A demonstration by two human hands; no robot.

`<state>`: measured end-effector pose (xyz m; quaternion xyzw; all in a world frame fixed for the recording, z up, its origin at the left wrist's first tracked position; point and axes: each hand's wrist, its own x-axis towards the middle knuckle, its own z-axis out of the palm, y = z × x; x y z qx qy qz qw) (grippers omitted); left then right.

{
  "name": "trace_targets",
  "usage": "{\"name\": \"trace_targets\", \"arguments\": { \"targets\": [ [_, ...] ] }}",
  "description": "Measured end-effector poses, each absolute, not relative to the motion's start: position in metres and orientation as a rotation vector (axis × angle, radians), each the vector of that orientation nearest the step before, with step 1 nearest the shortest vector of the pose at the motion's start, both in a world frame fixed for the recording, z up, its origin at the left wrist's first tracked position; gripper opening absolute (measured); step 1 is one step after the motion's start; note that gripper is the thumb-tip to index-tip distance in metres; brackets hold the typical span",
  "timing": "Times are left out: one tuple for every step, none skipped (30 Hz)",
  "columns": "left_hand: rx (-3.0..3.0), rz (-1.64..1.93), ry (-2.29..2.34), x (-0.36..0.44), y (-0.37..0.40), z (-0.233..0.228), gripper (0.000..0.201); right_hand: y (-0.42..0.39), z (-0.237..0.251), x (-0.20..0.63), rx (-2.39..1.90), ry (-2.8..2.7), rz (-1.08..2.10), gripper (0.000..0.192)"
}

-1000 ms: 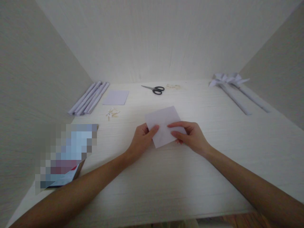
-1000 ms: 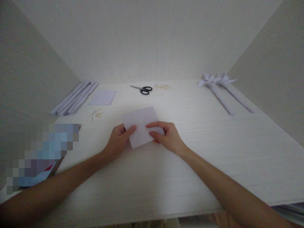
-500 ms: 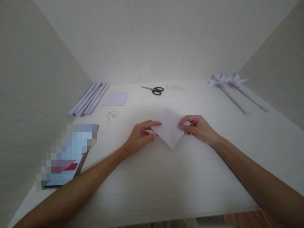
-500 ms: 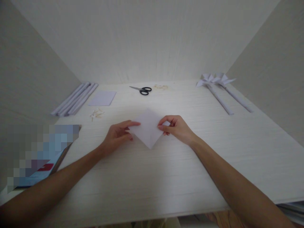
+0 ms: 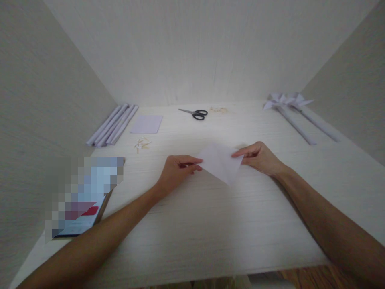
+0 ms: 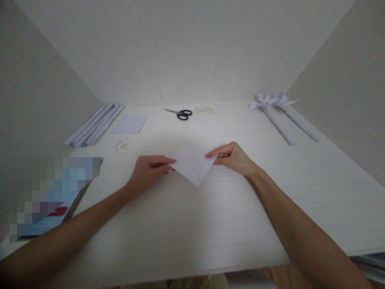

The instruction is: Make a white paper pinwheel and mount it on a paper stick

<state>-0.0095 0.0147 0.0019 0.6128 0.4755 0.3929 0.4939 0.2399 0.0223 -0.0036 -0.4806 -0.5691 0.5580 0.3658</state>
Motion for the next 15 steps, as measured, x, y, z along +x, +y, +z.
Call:
{"name": "trace_targets", "arguments": {
  "targets": [
    [1.487,0.963,1.140,-0.010,0.015,0.001,0.013,0.022,-0.003,0.240,-1.248,-1.468,1.417,0.019],
    [1.485,0.975,1.128,-0.010,0.015,0.001,0.012,0.022,-0.003,0.240,-1.253,-1.475,1.401,0.018],
    [1.483,0.987,1.118,-0.010,0.015,0.001,0.011,0.022,-0.002,0.240,-1.253,-1.482,1.382,0.018],
    [1.479,1.001,1.110,-0.010,0.015,0.000,0.010,0.022,-0.001,0.239,-1.246,-1.487,1.359,0.017],
    [1.474,1.010,1.103,-0.010,0.015,0.001,0.009,0.022,0.000,0.238,-1.233,-1.495,1.336,0.016],
    [1.467,1.017,1.099,-0.009,0.014,0.001,0.008,0.022,0.001,0.237,-1.215,-1.503,1.315,0.015],
    [1.456,1.024,1.098,-0.009,0.014,0.001,0.008,0.023,0.001,0.236,-1.191,-1.512,1.296,0.014],
    [1.443,1.030,1.100,-0.008,0.014,0.002,0.007,0.023,0.000,0.236,-1.164,-1.520,1.280,0.012],
    [1.429,1.036,1.101,-0.008,0.014,0.002,0.007,0.024,0.000,0.235,-1.142,-1.524,1.271,0.011],
    [1.414,1.044,1.105,-0.007,0.014,0.002,0.006,0.024,-0.002,0.235,-1.125,-1.521,1.266,0.009],
    [1.401,1.054,1.106,-0.006,0.014,0.002,0.006,0.024,-0.003,0.234,-1.115,-1.505,1.270,0.007],
    [1.389,1.066,1.107,-0.006,0.015,0.002,0.006,0.024,-0.004,0.233,-1.110,-1.476,1.281,0.006],
    [1.380,1.074,1.111,-0.006,0.015,0.002,0.007,0.024,-0.006,0.231,-1.110,-1.435,1.292,0.006],
    [1.373,1.084,1.116,-0.005,0.015,0.002,0.008,0.023,-0.007,0.229,-1.113,-1.388,1.301,0.006],
    [1.370,1.095,1.123,-0.005,0.015,0.002,0.008,0.023,-0.007,0.226,-1.121,-1.341,1.301,0.007]
  ]
}}
